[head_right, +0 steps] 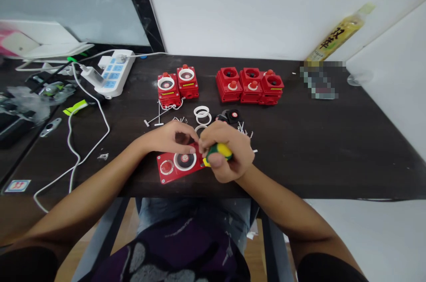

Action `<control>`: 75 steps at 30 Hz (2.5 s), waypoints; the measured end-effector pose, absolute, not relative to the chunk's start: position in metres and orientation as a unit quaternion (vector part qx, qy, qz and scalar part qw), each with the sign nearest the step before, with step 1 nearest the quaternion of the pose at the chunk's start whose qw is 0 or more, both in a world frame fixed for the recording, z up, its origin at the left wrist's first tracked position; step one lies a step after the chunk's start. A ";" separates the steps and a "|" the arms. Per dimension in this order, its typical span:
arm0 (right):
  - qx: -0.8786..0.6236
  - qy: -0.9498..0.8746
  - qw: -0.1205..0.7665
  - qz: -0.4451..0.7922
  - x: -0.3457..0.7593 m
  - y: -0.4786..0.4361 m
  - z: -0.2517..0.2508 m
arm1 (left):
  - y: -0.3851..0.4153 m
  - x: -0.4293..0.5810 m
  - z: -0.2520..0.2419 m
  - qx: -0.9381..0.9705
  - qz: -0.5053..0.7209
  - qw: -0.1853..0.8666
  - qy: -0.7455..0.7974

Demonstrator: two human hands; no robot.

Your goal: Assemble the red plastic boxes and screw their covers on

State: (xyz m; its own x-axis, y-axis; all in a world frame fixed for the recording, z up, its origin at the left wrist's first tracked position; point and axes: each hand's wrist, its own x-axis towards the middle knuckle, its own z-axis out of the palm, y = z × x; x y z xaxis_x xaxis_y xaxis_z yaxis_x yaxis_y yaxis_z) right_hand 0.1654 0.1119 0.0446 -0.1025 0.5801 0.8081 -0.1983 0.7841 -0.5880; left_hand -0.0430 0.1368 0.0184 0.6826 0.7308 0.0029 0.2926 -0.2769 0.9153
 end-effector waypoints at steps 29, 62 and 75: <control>-0.057 -0.547 0.402 0.732 0.171 0.125 0.056 | 0.136 -0.043 0.025 0.797 0.247 0.464 0.298; -0.073 -0.552 0.400 0.728 0.168 0.123 0.055 | 0.137 -0.044 0.023 0.789 0.245 0.476 0.300; -0.051 -0.513 0.390 0.763 0.170 0.123 0.059 | 0.137 -0.044 0.022 0.787 0.260 0.480 0.287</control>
State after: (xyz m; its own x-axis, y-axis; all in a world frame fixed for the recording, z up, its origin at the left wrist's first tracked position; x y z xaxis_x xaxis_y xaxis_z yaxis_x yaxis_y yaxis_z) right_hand 0.1697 0.1230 0.0585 -0.6911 0.6466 0.3229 -0.5425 -0.1689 -0.8229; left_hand -0.0441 0.1367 0.0224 0.7008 0.7007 0.1342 0.2019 -0.3752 0.9047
